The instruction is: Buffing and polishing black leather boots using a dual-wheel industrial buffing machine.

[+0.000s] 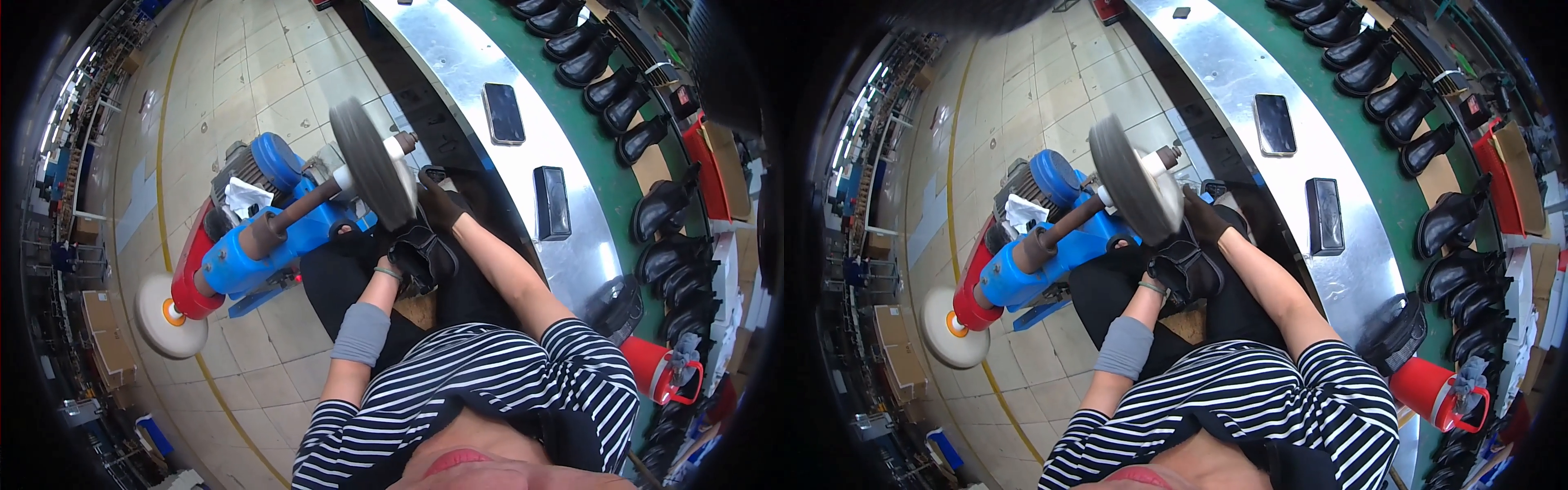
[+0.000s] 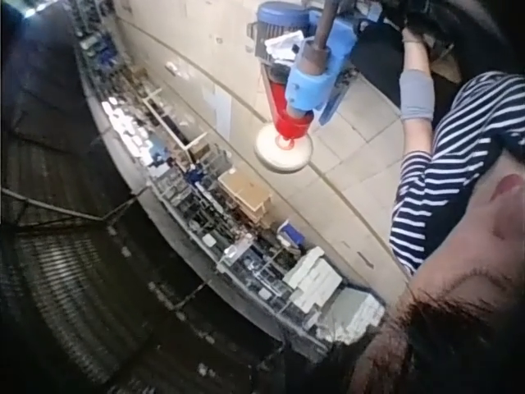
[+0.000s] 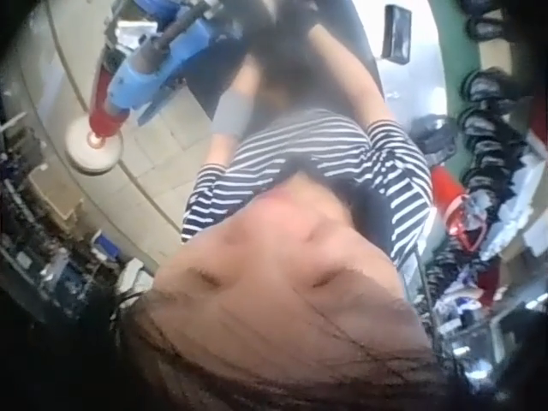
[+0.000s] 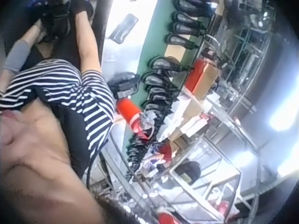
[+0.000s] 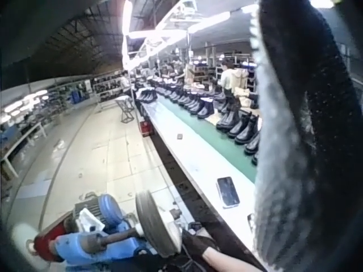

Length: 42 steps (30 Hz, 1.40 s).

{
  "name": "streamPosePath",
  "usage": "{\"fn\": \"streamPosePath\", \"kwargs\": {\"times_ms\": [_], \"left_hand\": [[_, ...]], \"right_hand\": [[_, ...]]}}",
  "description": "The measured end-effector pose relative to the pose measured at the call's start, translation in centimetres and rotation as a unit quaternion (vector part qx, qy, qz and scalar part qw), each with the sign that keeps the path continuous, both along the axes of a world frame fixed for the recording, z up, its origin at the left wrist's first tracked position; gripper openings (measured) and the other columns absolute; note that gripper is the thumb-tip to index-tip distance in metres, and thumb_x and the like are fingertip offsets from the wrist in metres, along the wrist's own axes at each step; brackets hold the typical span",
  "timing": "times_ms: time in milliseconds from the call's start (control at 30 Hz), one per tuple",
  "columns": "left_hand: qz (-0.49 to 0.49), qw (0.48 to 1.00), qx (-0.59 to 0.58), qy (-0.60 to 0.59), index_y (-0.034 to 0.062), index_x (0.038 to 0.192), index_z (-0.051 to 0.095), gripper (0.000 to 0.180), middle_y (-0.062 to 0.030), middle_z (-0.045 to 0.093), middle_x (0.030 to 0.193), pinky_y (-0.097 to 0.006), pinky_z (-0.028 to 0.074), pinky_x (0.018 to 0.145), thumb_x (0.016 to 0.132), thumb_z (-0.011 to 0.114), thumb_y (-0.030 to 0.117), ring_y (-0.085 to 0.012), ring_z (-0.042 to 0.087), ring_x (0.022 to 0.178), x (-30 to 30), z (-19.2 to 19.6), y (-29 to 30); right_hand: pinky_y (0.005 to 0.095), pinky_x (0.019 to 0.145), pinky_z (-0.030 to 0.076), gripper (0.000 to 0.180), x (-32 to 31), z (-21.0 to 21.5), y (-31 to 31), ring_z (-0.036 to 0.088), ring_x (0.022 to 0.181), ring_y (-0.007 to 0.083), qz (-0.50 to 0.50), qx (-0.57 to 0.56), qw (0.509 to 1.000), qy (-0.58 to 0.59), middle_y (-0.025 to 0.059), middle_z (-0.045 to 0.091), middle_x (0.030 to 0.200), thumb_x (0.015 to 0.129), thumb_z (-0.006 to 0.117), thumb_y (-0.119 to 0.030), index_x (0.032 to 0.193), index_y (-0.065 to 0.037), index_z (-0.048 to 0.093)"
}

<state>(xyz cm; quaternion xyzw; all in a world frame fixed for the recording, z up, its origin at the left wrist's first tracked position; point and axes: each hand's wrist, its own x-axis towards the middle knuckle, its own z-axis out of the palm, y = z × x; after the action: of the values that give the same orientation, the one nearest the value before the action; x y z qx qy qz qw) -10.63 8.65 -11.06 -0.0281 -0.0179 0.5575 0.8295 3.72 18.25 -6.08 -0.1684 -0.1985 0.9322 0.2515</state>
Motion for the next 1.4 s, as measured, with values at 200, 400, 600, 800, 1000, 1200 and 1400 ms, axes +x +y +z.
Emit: {"fn": "streamPosePath", "kwargs": {"times_ms": [200,400,600,800,1000,1200,1400], "left_hand": [[0.065,0.96,-0.154,0.226,0.0066,0.118,0.055,0.04,-0.0088,0.061,0.111,-0.036,0.045,0.094,0.099,0.037,0.036,-0.0246,0.058,0.104,3.5,-0.4,-0.7],[0.031,0.833,-0.223,0.505,0.0063,0.108,0.06,0.03,-0.0045,0.062,0.102,-0.029,0.046,0.083,0.099,0.039,0.026,-0.0184,0.058,0.095,0.8,-6.1,-0.6],[0.027,0.835,-0.407,0.369,0.01,0.12,0.056,0.062,-0.0157,0.061,0.115,-0.047,0.044,0.089,0.087,0.042,0.061,-0.0338,0.055,0.108,2.2,7.5,2.0],[0.189,0.876,-0.061,0.439,0.0112,0.134,0.046,0.068,-0.0123,0.054,0.128,-0.048,0.038,0.101,0.09,0.036,0.062,-0.0343,0.049,0.118,-1.1,5.5,3.3],[0.059,0.981,-0.149,0.104,0.0096,0.136,0.044,0.07,-0.0132,0.051,0.132,-0.047,0.037,0.103,0.091,0.034,0.062,-0.0338,0.048,0.12,1.4,8.1,0.1],[0.054,0.985,-0.159,0.049,0.0044,0.125,0.051,0.049,-0.0122,0.058,0.121,-0.04,0.045,0.095,0.098,0.036,0.042,-0.028,0.059,0.105,-0.6,-0.7,-1.0],[0.184,0.746,-0.001,0.64,0.0035,0.117,0.056,0.039,-0.011,0.062,0.112,-0.038,0.049,0.087,0.097,0.041,0.034,-0.0257,0.061,0.096,1.1,-2.1,0.1]], "right_hand": [[0.0346,0.108,0.03,0.083,6.9,1.7,-4.5,0.039,0.131,0.0258,0.055,0.038,0.992,0.11,0.0143,0.033,0.148,0.086,0.061,-0.044,0.147,-0.005,0.021],[0.0351,0.112,0.026,0.1,7.9,12.9,-12.8,0.031,0.136,0.0237,0.021,0.54,0.77,-0.339,0.0148,0.026,0.15,0.074,0.071,-0.008,0.148,-0.003,0.005],[0.0353,0.098,0.043,0.04,9.4,4.7,-10.9,0.058,0.106,0.0209,-0.167,-0.039,0.971,-0.165,0.0115,0.062,0.112,0.077,0.062,-0.015,0.114,-0.002,0.057],[0.0357,0.089,0.048,0.025,4.0,8.0,-8.4,0.063,0.09,0.0184,-0.08,-0.134,0.985,-0.071,0.0081,0.067,0.096,0.079,0.059,-0.02,0.098,-0.005,0.063],[0.038,0.092,0.048,0.046,9.2,12.4,-13.8,0.062,0.098,0.0226,-0.03,0.155,0.932,-0.326,0.0105,0.062,0.11,0.078,0.067,-0.026,0.117,-0.002,0.056],[0.0448,0.086,0.05,0.098,6.1,23.3,-12.8,0.059,0.103,0.0364,0.157,0.684,0.542,-0.462,0.0243,0.05,0.122,0.059,0.081,-0.038,0.139,-0.006,0.034],[0.048,0.076,0.051,0.102,0.6,18.7,-7.8,0.059,0.096,0.0395,0.245,0.713,0.442,-0.485,0.0231,0.053,0.108,0.055,0.08,-0.029,0.142,-0.009,0.03]]}}
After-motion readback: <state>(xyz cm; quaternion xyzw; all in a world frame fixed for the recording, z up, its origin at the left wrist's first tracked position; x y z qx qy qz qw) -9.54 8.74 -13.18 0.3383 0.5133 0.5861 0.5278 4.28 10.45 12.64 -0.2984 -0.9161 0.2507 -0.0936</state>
